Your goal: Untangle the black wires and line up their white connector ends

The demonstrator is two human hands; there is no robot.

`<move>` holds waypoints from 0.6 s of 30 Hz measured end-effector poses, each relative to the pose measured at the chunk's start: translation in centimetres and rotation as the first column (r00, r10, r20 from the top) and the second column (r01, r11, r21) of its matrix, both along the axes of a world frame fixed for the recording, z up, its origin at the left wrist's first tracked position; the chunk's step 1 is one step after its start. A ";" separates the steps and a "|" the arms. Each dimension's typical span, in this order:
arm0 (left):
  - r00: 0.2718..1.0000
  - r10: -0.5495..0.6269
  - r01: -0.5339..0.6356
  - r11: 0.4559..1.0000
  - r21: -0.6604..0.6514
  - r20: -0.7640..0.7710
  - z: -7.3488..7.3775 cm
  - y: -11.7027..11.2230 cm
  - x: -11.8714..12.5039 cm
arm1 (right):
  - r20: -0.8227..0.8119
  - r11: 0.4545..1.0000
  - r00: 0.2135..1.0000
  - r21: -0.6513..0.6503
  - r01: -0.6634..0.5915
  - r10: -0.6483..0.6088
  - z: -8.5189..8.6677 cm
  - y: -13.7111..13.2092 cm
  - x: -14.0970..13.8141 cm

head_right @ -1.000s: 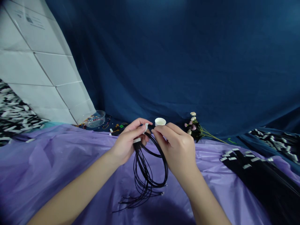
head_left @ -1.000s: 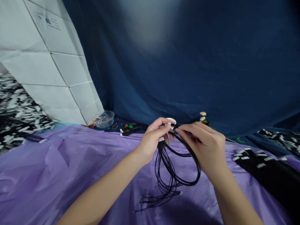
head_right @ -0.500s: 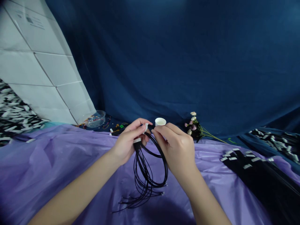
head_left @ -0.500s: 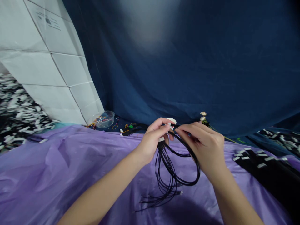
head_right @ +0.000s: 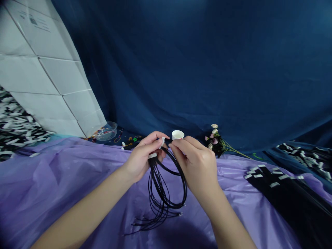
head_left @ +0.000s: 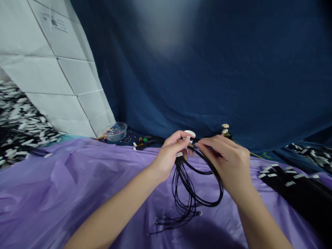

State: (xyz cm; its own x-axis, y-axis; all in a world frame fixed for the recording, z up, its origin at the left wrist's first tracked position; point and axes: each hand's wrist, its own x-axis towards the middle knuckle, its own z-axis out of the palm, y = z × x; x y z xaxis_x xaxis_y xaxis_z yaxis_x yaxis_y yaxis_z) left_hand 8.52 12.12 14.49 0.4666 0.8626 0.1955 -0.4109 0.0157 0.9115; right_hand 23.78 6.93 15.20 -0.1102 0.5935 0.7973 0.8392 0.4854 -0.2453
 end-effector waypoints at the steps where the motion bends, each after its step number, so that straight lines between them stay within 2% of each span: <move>1: 1.000 -0.002 0.002 1.000 0.002 -0.001 0.0 0.0 0.0 | 0.000 1.000 1.000 -0.002 0.000 0.000 0.0 0.0 0.0; 10: 1.000 -0.019 0.019 1.000 -0.002 -0.009 0.1 -0.1 0.0 | 0.004 1.000 1.000 0.015 -0.013 0.013 0.1 0.1 0.1; 14: 1.000 0.010 -0.010 1.000 -0.028 -0.007 0.0 -0.1 0.1 | 0.004 0.999 1.000 0.039 0.018 -0.018 -0.1 0.3 -0.1; 18: 0.999 0.045 -0.045 0.996 -0.075 -0.004 0.0 0.2 0.0 | 0.022 1.000 0.999 0.001 0.031 -0.031 -0.4 0.1 -0.6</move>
